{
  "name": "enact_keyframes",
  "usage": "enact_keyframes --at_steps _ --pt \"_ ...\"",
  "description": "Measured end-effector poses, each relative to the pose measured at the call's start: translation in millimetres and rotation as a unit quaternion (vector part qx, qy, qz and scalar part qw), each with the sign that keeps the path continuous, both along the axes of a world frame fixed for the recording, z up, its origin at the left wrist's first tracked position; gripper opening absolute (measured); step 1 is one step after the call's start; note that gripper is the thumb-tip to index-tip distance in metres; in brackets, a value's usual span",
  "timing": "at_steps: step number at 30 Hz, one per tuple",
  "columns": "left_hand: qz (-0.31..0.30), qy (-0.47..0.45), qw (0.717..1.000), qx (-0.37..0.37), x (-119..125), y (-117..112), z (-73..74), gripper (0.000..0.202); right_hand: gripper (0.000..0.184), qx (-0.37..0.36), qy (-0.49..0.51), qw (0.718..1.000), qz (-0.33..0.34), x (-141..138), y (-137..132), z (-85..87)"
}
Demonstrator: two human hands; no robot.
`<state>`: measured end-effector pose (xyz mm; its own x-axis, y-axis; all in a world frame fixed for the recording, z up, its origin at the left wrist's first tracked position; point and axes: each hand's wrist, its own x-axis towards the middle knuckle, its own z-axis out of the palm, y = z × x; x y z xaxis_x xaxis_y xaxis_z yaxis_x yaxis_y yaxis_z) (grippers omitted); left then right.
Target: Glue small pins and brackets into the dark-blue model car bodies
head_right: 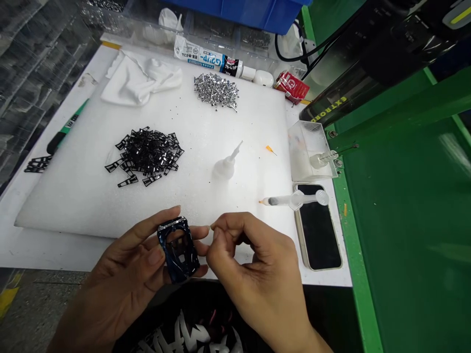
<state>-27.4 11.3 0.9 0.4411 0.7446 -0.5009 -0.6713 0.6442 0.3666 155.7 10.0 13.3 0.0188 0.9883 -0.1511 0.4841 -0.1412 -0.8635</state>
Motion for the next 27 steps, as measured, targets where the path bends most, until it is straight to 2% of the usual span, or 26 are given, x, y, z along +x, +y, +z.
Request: enact_keyframes --at_steps 2,4,10,17,19,21,22,24,25,27 --pt "-0.006 0.007 1.0 0.008 -0.2 0.5 0.2 0.03 0.009 0.03 -0.032 0.999 -0.027 0.0 1.7 -0.7" --pt "-0.008 0.001 1.0 0.004 -0.8 0.3 -0.9 0.03 0.012 0.026 -0.031 0.998 -0.043 0.1 3.6 -0.6" --pt "-0.004 -0.031 0.999 -0.019 -1.9 0.1 -6.8 0.029 0.017 -0.131 0.089 0.987 0.02 2.2 6.3 3.7" --pt "-0.015 -0.031 0.999 -0.012 -3.0 1.4 -7.9 0.028 0.019 -0.149 0.107 0.983 0.009 3.4 6.1 3.2" --pt "-0.026 -0.022 0.999 -0.013 -2.6 1.4 -8.2 0.028 0.019 -0.116 0.065 0.991 0.023 0.7 7.1 0.6" --pt "-0.041 0.0 0.999 -0.008 -1.4 1.0 -9.5 0.028 0.018 -0.029 -0.036 0.999 0.022 -3.0 6.9 -1.0" --pt "-0.045 0.014 0.999 -0.002 -0.5 0.7 -10.6 0.028 0.015 0.028 -0.11 0.994 0.005 -5.0 6.2 -0.7" --pt "-0.043 0.039 0.998 0.016 1.6 -0.5 -13.7 0.029 0.008 0.115 -0.242 0.961 -0.059 -8.8 4.3 3.4" --pt "-0.04 0.047 0.998 0.027 2.6 -1.2 -15.5 0.03 0.009 0.128 -0.277 0.948 -0.088 -10.7 3.7 7.2" --pt "-0.04 0.053 0.997 0.049 3.8 -2.4 -19.2 0.032 0.02 0.108 -0.27 0.952 -0.099 -14.7 5.7 17.0"
